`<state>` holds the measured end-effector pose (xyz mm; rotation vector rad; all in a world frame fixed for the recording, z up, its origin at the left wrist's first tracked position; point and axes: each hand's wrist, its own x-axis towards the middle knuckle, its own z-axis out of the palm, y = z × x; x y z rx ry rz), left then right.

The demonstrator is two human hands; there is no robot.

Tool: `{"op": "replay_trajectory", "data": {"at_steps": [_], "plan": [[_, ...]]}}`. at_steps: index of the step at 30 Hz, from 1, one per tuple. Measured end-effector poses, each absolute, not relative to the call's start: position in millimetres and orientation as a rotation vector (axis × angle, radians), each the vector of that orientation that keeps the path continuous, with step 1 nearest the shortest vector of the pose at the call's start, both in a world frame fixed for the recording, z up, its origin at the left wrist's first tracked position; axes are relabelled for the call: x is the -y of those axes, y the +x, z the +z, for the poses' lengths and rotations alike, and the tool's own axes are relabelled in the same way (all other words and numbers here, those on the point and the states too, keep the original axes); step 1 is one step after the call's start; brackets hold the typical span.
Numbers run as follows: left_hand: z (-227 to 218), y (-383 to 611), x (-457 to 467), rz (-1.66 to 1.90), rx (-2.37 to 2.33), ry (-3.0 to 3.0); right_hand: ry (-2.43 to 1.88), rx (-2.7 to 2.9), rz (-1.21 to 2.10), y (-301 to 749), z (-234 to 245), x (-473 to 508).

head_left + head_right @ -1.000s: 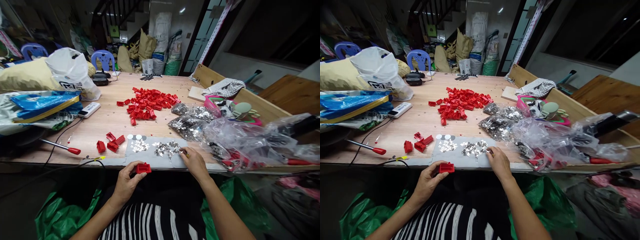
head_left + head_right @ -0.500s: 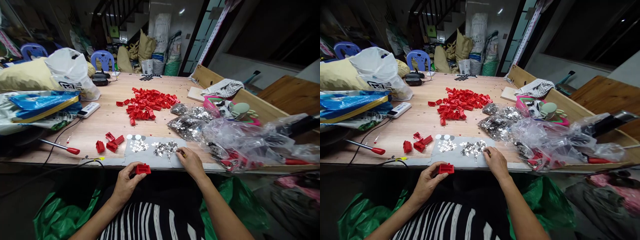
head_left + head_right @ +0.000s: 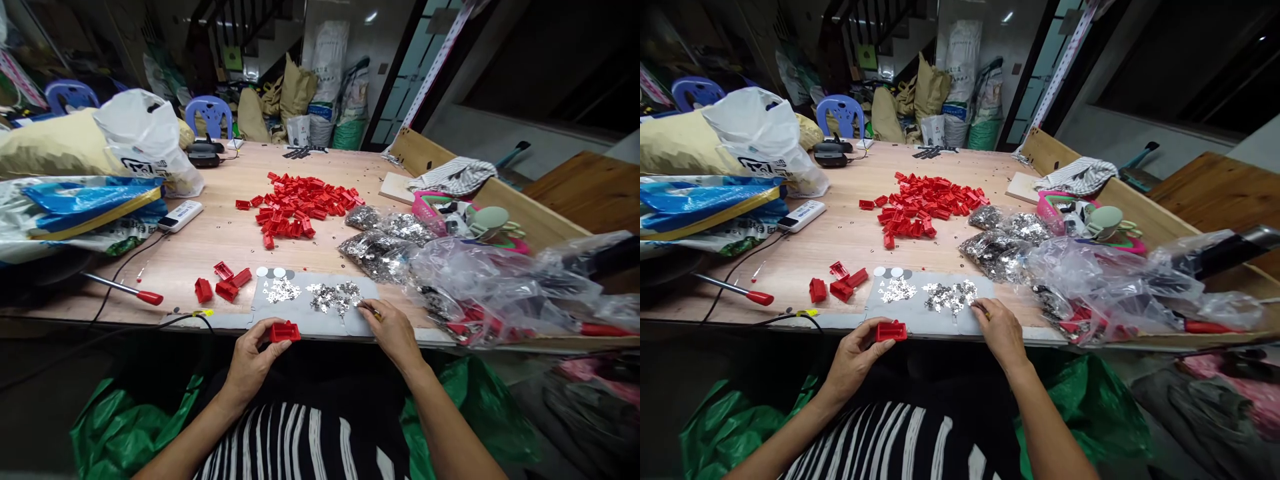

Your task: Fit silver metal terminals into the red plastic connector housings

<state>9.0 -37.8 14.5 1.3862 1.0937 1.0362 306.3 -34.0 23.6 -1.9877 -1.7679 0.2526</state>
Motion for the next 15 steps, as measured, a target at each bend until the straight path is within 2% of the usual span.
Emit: {"op": "replay_trajectory", "data": {"at_steps": [15], "plan": [[18.1, 12.1, 36.3, 1.119, -1.118, 1.527, -1.945, 1.666, 0.232, 303.9, 23.1, 40.9]]}}
